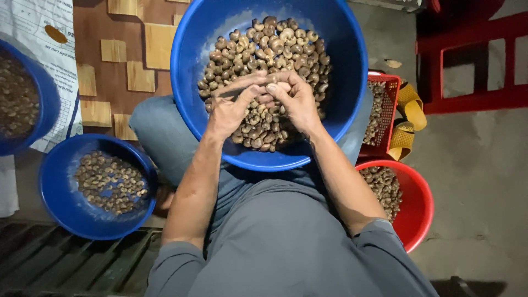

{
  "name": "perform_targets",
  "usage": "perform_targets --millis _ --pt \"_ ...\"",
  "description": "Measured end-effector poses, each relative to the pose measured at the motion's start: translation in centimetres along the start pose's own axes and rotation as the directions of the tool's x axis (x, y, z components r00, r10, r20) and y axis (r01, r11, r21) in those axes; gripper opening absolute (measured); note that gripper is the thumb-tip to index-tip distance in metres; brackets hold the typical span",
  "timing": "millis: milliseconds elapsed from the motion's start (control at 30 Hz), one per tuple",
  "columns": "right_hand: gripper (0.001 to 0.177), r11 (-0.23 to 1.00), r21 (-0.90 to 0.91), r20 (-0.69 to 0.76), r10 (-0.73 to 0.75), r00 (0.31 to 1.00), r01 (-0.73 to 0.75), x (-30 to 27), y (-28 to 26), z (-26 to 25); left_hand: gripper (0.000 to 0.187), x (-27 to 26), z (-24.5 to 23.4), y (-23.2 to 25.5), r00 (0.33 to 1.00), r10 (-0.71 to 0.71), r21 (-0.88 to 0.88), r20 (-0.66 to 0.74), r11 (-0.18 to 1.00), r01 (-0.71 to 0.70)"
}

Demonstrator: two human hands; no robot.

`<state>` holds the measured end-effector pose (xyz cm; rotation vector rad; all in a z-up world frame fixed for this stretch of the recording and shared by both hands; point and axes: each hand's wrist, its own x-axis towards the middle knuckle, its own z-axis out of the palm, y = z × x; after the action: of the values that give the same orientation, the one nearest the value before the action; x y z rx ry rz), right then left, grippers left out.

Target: Manually processing and cleaning nuts one by one using a small metal tool and sorting them into different bowls.

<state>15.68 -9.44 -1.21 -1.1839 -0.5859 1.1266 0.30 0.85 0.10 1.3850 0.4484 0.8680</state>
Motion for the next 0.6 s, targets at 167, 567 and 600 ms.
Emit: perform_targets --millis 167,567,600 --pt "0.024 0.998 -0.043 -0.060 -0.055 0.997 0.052 -0.5 -2.0 0.0 0.020 -0.2 0.1 0.9 0.997 -0.057 0.017 -0.045 0.998 0.058" --pt "0.026 0.846 -0.533 -0.567 -0.354 0.744 -0.004 -15.2 0.8 -21.0 0.020 -0.5 -0.1 1.3 0.968 -0.187 0.224 -0.168 0.949 0.222" --pt "0.027 0.774 -0.607 -0.578 -0.276 0.768 -0.179 -16.9 1.5 -22.5 0.020 -0.4 0.0 1.9 0.964 -0.202 0.325 -0.174 0.912 0.250"
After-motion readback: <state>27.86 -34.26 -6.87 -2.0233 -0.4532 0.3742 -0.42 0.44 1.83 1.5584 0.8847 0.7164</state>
